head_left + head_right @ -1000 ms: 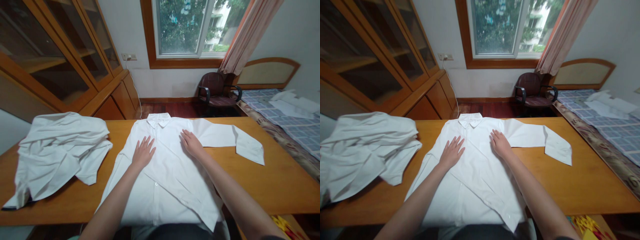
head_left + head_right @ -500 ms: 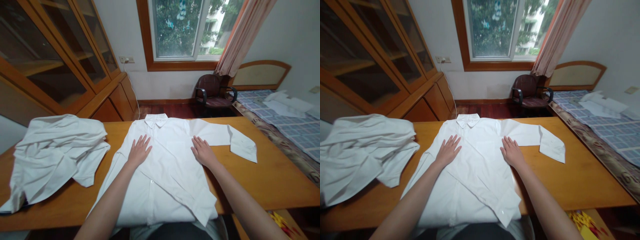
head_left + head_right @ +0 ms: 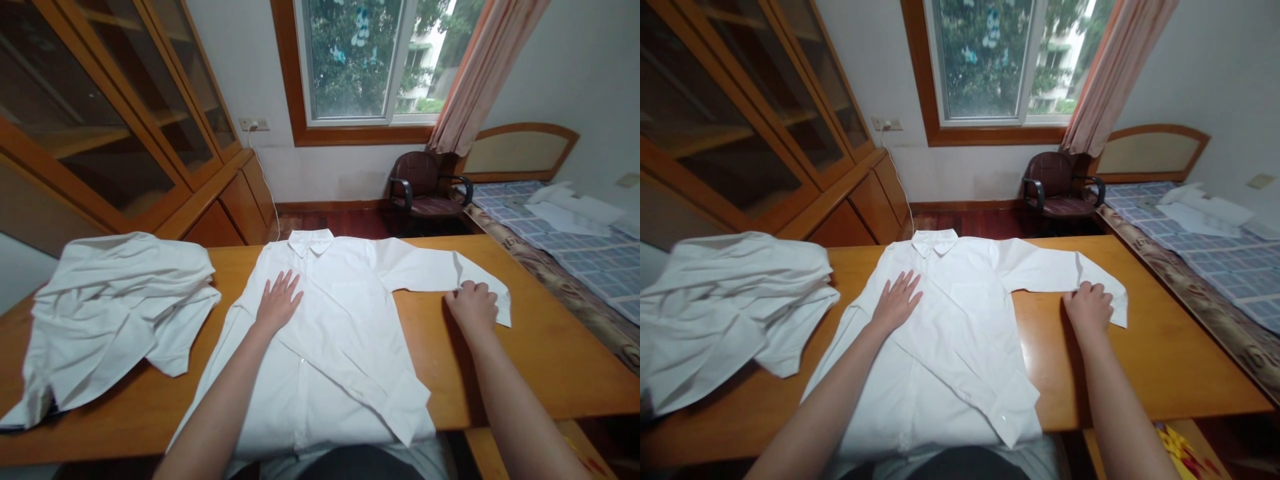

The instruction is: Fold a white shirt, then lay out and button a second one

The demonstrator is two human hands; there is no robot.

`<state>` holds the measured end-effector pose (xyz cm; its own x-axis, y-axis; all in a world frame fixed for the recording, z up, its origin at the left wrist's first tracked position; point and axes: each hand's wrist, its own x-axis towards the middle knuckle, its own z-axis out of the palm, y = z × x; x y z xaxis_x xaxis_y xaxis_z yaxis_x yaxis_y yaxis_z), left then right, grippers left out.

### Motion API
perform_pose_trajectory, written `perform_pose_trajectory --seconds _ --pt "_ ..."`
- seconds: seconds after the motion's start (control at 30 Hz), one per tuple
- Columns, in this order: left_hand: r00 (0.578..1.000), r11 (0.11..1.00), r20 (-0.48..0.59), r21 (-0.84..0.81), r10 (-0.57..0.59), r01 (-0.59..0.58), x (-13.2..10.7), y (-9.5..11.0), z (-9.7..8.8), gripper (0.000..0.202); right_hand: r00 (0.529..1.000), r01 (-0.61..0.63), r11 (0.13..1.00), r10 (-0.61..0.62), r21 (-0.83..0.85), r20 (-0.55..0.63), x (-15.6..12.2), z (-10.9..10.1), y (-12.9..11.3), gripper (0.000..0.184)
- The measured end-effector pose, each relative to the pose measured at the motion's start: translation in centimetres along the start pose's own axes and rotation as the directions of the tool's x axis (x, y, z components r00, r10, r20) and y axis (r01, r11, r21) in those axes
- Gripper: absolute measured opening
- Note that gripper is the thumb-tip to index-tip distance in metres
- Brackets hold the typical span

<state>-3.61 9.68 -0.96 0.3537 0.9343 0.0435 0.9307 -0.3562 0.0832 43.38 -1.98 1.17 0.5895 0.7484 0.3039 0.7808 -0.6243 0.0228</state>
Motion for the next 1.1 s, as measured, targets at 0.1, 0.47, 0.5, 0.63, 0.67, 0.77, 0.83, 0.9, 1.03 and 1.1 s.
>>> perform_pose_trajectory --seconds 0.1,0.47,0.5,0.63,0.67,0.77,0.83,0.9,1.03,1.1 --pt "1.0 1.0 0.009 0.003 -0.009 0.009 0.0 0.1 -0.1 0.059 0.997 -0.029 0.999 0.032 -0.032 0.074 0.4 0.1 0.8 0.049" --pt "0.975 0.982 -0.153 -0.079 0.16 -0.173 -2.5 1.6 -0.8 0.042 0.985 0.044 0.976 -0.079 0.215 0.156 1.3 -0.2 -0.3 0.027" --pt "0.968 0.972 -0.149 -0.095 0.202 -0.217 -3.0 2.1 -0.9 0.042 0.983 0.04 0.962 -0.087 0.272 0.162 1.3 -0.6 -1.0 0.027" --pt "0.951 0.938 -0.108 -0.163 0.29 -0.305 -4.7 3.9 -0.6 0.044 0.973 0.056 0.841 -0.166 0.538 0.16 0.8 -3.9 -4.4 0.028" --pt "0.951 0.933 -0.102 -0.188 0.292 -0.307 -4.9 4.2 -0.4 0.044 0.965 0.066 0.785 -0.206 0.616 0.159 0.5 -5.0 -5.4 0.025" --pt "0.955 0.899 -0.123 -0.325 0.268 -0.294 -5.0 5.0 -0.6 0.041 0.889 0.055 0.515 -0.415 0.856 0.193 -1.3 -8.8 -8.7 0.018" --pt "0.965 0.828 -0.145 -0.496 0.22 -0.263 -5.1 5.7 -1.2 0.039 0.778 -0.03 0.292 -0.593 0.956 0.206 -3.3 -11.2 -10.9 0.021" --pt "0.979 0.663 -0.109 -0.722 0.171 -0.197 -5.5 6.4 -2.2 0.042 0.655 -0.101 0.102 -0.742 0.99 0.143 -5.6 -13.1 -13.0 0.02" --pt "0.981 0.07 0.07 -0.996 0.178 0.058 -7.7 7.0 -3.3 0.065 0.453 -0.303 -0.082 -0.889 0.95 0.067 -9.3 -14.3 -17.0 0.019" --pt "0.979 -0.083 0.089 -0.991 0.183 0.106 -8.9 6.9 -3.2 0.081 0.455 -0.351 -0.086 -0.886 0.932 0.09 -10.3 -13.6 -18.8 0.02"
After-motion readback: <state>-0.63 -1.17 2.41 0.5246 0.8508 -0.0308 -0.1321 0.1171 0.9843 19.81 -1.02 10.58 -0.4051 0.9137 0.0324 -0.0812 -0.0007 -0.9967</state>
